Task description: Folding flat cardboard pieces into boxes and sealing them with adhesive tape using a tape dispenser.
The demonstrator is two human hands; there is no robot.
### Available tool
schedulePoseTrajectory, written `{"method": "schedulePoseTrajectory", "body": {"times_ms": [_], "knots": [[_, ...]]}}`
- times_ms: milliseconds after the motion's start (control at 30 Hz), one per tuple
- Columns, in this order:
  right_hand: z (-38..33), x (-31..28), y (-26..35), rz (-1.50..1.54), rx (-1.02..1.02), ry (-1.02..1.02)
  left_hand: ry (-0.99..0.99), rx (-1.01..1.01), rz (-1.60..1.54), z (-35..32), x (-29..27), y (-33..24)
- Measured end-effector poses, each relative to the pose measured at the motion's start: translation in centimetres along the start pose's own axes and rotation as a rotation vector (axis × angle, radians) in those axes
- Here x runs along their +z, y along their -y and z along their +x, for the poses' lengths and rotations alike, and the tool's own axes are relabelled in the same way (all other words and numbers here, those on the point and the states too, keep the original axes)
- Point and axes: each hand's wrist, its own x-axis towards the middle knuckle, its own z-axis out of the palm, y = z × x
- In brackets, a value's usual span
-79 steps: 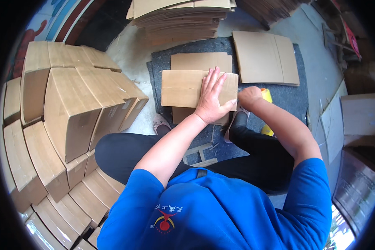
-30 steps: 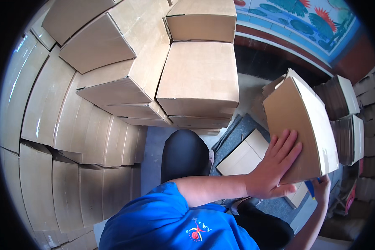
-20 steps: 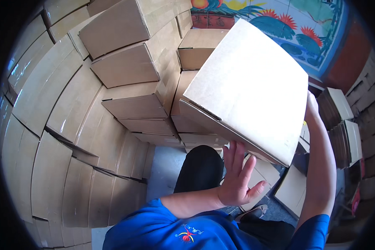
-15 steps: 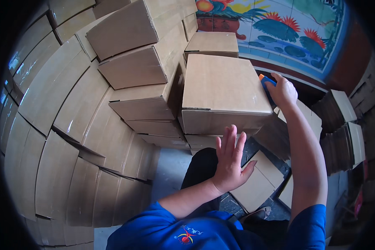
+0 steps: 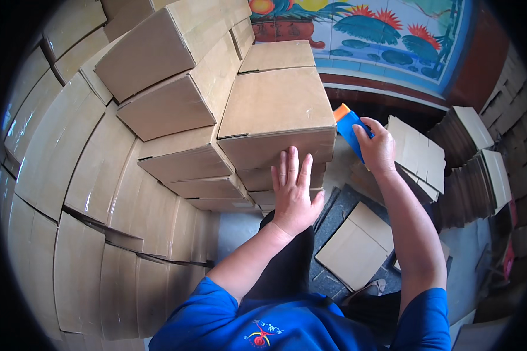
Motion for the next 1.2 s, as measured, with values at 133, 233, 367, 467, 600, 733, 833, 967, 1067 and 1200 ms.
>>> {"method": "schedulePoseTrajectory", "body": {"times_ms": [133,233,367,467,600,733,833,967,1067,1200], "knots": [[-1.3,-0.6,-2.4,0.14,0.051,0.009,-0.023,-0.031,-0.002,0.4,-0.3,0.6],[-3.6,-3.6,-4.5,0.347,0.188,0.094,-0.204,0.101,-0.057,-0.6,-0.4,-0.2],[-7.7,-9.0,-9.6,0.456,0.34,0.063,-0.072,0.187,-0.352,-2.7,3.2,-3.8],[-11.6,-13.4,-11.7,0.458,0.408,0.007,0.204,0.126,-0.525,-4.6,9.4,-5.5],[-17.1,-19.1,-13.6,0.457,0.517,-0.077,0.892,-0.035,-0.378,-7.0,18.5,-6.4],[-20.2,-22.4,-15.3,0.359,0.546,-0.181,1.318,-0.134,-0.281,-11.3,28.7,-3.1],[-20.9,-24.2,-17.2,0.154,0.527,-0.216,1.416,-0.293,0.0,-13.4,32.8,0.3],[-22.3,-26.0,-19.1,-0.049,0.581,-0.21,1.15,-0.808,0.188,-16.6,37.3,5.2],[-22.9,-27.2,-19.1,-0.102,0.638,-0.217,1.243,-0.867,0.156,-17.9,38.9,4.4],[-23.1,-27.4,-18.5,-0.037,0.608,-0.111,1.216,-0.828,0.072,-22.6,40.5,6.6]]}}
